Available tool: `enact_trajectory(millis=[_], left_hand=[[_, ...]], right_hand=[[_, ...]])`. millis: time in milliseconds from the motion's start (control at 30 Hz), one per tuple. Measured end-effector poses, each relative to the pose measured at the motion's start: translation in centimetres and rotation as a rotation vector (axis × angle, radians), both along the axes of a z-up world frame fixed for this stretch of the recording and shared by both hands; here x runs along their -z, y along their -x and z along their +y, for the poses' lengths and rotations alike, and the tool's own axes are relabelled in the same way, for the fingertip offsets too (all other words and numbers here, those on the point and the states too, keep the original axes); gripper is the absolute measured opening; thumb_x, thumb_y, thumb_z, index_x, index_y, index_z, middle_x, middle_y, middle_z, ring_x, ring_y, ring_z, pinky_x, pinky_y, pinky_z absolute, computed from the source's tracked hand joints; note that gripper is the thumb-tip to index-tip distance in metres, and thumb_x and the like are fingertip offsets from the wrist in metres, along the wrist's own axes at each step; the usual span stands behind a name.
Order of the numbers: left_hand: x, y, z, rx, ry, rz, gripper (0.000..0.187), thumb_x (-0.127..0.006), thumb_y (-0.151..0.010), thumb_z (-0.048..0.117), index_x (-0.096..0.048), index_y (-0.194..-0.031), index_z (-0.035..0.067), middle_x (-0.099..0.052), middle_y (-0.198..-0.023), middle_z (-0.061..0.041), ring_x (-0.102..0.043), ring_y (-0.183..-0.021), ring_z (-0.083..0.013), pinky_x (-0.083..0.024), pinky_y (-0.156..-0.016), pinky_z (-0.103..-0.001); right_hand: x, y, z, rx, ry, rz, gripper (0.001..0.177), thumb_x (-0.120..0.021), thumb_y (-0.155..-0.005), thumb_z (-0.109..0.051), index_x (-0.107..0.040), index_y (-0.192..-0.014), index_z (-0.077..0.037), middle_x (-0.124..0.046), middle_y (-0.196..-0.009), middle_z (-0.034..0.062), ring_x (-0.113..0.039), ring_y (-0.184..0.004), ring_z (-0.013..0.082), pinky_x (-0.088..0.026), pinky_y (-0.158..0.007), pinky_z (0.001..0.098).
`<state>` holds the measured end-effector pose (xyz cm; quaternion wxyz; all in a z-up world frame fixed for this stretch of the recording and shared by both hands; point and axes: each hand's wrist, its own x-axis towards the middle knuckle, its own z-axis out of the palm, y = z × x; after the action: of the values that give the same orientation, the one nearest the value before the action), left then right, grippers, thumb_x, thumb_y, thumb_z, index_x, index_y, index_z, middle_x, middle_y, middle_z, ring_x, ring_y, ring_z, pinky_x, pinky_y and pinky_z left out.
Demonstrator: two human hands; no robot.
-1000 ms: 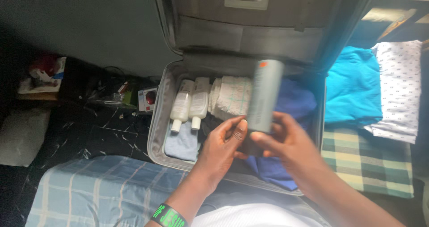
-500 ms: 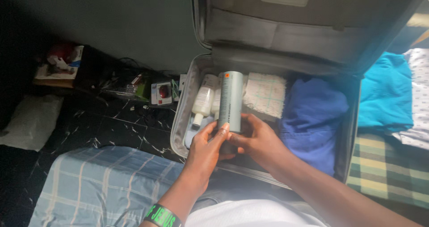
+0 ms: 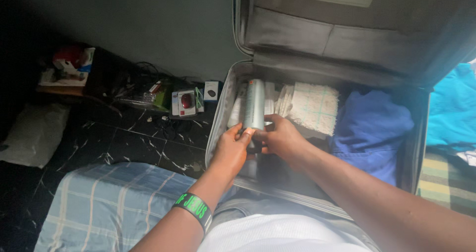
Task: The person folds and places several clothing items and toiletries into an open suitcase. Items include blue shorts, a white towel, a light blue cloth, bottles, a patterned white cloth, and striped shorts. The person arranges them neatly inside the suitcase.
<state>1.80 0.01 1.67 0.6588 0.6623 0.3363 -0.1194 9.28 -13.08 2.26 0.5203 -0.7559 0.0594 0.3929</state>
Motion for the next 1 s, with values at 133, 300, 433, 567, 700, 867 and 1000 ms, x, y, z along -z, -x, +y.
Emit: enact_trajectory(millis=[133, 300, 433, 567, 700, 867, 1000], left_hand=[[1.6, -0.3, 0.6, 0.002, -0.035, -0.024, 0.052, -0.058, -0.098, 0.017, -0.048, -0.149, 0.011, -0.068, -0.125, -0.008, -0.072, -0.097, -0.0167, -0.062, -0.078, -0.031], [2.7, -0.7, 0.8, -0.041, -0.143, -0.086, 0.051, -0.061, -0.096, 0.014, -0.053, -0.146, 0.011, -0.071, -0.128, -0.012, -0.073, -0.102, -0.0170, -0.059, -0.084, -0.032], [2.3, -0.4, 0.8, 0.047, -0.536, -0.163, 0.050, -0.072, -0.087, 0.010, -0.062, -0.136, 0.010, -0.064, -0.128, -0.012, -0.069, -0.108, -0.0251, -0.055, -0.092, -0.036], [1.5, 0.5, 0.5, 0.082, -0.694, -0.293, 0.055, -0.081, -0.075, 0.006, -0.066, -0.128, 0.009, -0.064, -0.125, -0.011, -0.063, -0.118, -0.0301, -0.051, -0.097, -0.039], [0.7, 1.0, 0.5, 0.126, -0.738, -0.307, 0.057, -0.076, -0.075, -0.002, -0.065, -0.130, 0.010, -0.063, -0.128, -0.010, -0.062, -0.120, -0.0301, -0.051, -0.100, -0.039], [-0.1, 0.9, 0.4, 0.168, -0.761, -0.263, 0.056, -0.074, -0.078, -0.001, -0.064, -0.132, 0.011, -0.061, -0.130, -0.009, -0.061, -0.121, -0.0302, -0.050, -0.099, -0.040], [-1.2, 1.1, 0.2, 0.167, -0.842, -0.334, 0.053, -0.075, -0.078, 0.002, -0.064, -0.129, 0.008, -0.060, -0.129, -0.012, -0.058, -0.121, -0.0330, -0.048, -0.099, -0.043]], right_hand=[[0.4, -0.7, 0.8, 0.040, 0.000, 0.045, 0.067, -0.074, -0.088, -0.022, -0.045, -0.146, -0.005, -0.069, -0.118, 0.0144, -0.070, -0.092, 0.0185, -0.062, -0.078, 0.0329], [0.6, -0.1, 1.4, 0.107, -0.006, -0.041, 0.069, -0.073, -0.090, -0.020, -0.042, -0.149, -0.004, -0.068, -0.118, 0.0161, -0.071, -0.091, 0.0184, -0.063, -0.077, 0.0318], [0.4, 0.8, 1.5, 0.118, -0.088, -0.035, 0.069, -0.066, -0.089, -0.010, -0.039, -0.153, -0.009, -0.070, -0.119, 0.0145, -0.069, -0.090, 0.0184, -0.062, -0.075, 0.0328], [-0.1, 1.5, 1.4, 0.081, -0.136, 0.014, 0.069, -0.062, -0.091, -0.009, -0.037, -0.155, -0.014, -0.067, -0.120, 0.0116, -0.068, -0.094, 0.0158, -0.062, -0.077, 0.0325], [-0.6, 1.7, 1.5, 0.022, -0.091, 0.016, 0.070, -0.061, -0.092, -0.011, -0.036, -0.157, -0.016, -0.065, -0.122, 0.0095, -0.067, -0.097, 0.0165, -0.060, -0.079, 0.0332], [-1.4, 1.6, 1.4, -0.005, -0.054, 0.008, 0.070, -0.062, -0.092, -0.015, -0.034, -0.157, -0.017, -0.065, -0.123, 0.0083, -0.066, -0.102, 0.0155, -0.059, -0.083, 0.0329], [-2.4, 1.9, 0.9, 0.056, -0.025, -0.030, 0.063, -0.063, -0.093, -0.018, -0.041, -0.152, -0.015, -0.068, -0.119, 0.0069, -0.067, -0.100, 0.0138, -0.059, -0.082, 0.0316]])
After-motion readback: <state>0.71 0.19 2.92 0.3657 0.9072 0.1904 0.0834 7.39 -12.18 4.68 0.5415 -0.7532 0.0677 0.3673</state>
